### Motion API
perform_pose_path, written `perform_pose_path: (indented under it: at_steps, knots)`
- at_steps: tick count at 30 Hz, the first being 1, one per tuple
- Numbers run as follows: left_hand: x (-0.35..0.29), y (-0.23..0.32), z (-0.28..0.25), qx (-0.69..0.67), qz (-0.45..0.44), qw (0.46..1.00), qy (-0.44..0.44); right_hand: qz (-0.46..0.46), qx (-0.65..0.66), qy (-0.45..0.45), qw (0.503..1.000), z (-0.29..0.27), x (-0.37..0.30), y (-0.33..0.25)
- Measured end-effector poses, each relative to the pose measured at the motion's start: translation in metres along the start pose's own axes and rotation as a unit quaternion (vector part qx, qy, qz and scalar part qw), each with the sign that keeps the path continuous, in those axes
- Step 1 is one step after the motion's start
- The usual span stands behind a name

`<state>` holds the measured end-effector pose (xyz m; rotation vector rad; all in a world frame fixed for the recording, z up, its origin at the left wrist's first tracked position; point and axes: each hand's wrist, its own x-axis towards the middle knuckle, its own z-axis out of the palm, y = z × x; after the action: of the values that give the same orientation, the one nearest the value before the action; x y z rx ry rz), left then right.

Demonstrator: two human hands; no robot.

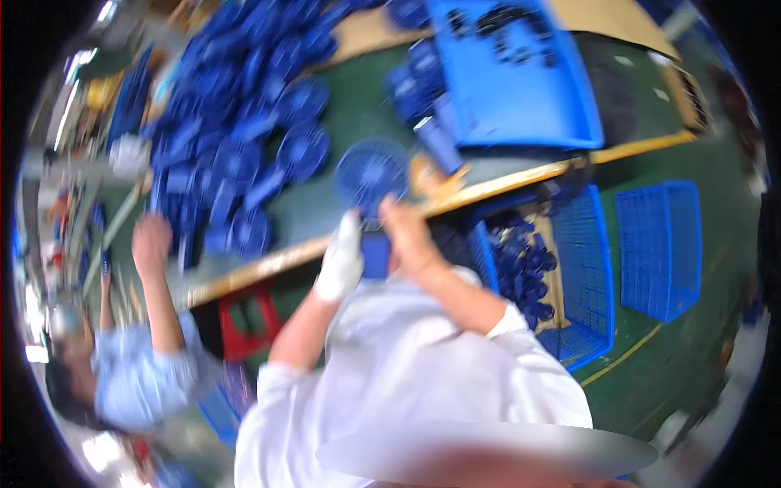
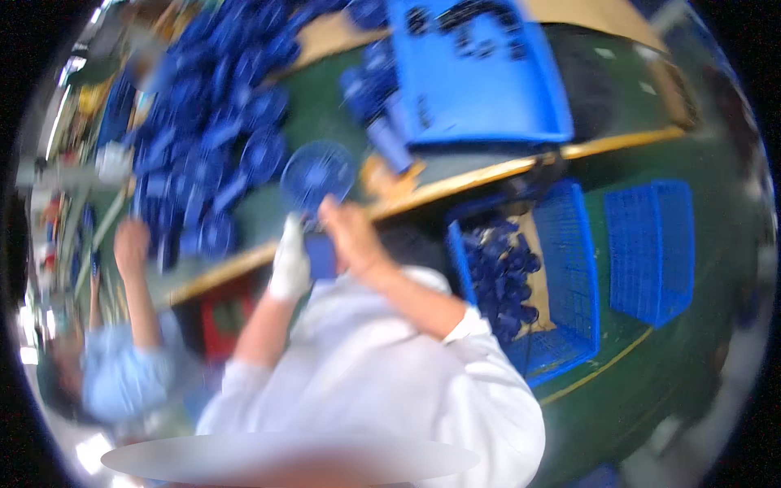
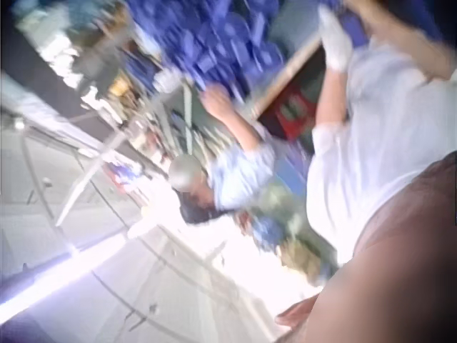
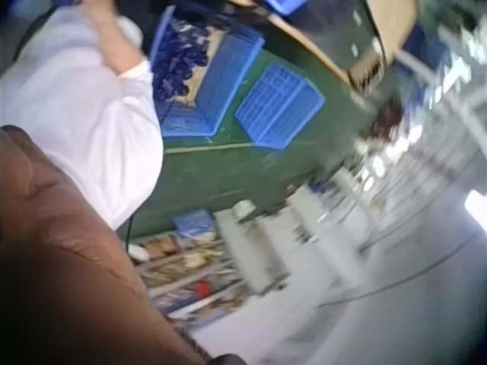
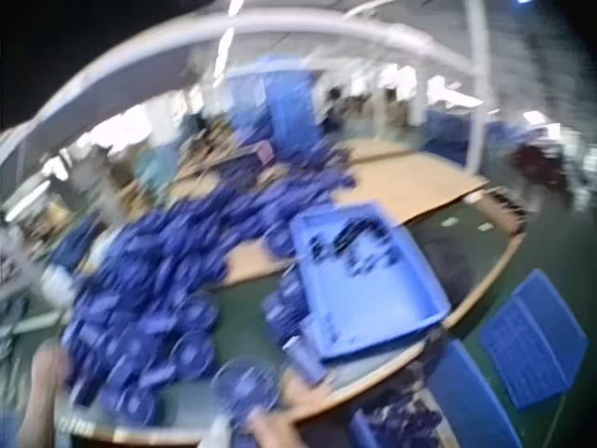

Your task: The person assembles portable fans by hand, picking up a fan body and a black clip, fitting the clip onto the fan, and placing the assembled unit into a blue crate.

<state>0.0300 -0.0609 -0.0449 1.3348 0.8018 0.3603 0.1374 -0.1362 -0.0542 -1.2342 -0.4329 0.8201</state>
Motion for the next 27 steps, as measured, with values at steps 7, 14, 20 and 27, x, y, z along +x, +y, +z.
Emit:
perform_pose_path:
  at_steps: [7,14,20,27]
  knots:
    - [0.004,0.044,0.010,-0.133,-0.069,0.986,-0.067,0.166,0.112,-0.085,0.976,-0.002,0.013,-0.036]
    - [-0.013,0.040,0.001,-0.100,0.003,0.994,-0.034,-0.052,-0.088,-0.077,0.992,0.016,-0.005,-0.051]
    - [0.011,0.052,-0.023,0.374,0.372,0.827,0.197,-0.289,-0.283,-0.004,0.915,0.000,0.028,-0.072]
    - [0.053,0.049,-0.056,0.613,0.310,0.659,0.307,-0.277,-0.653,0.081,0.700,-0.010,0.083,-0.095]
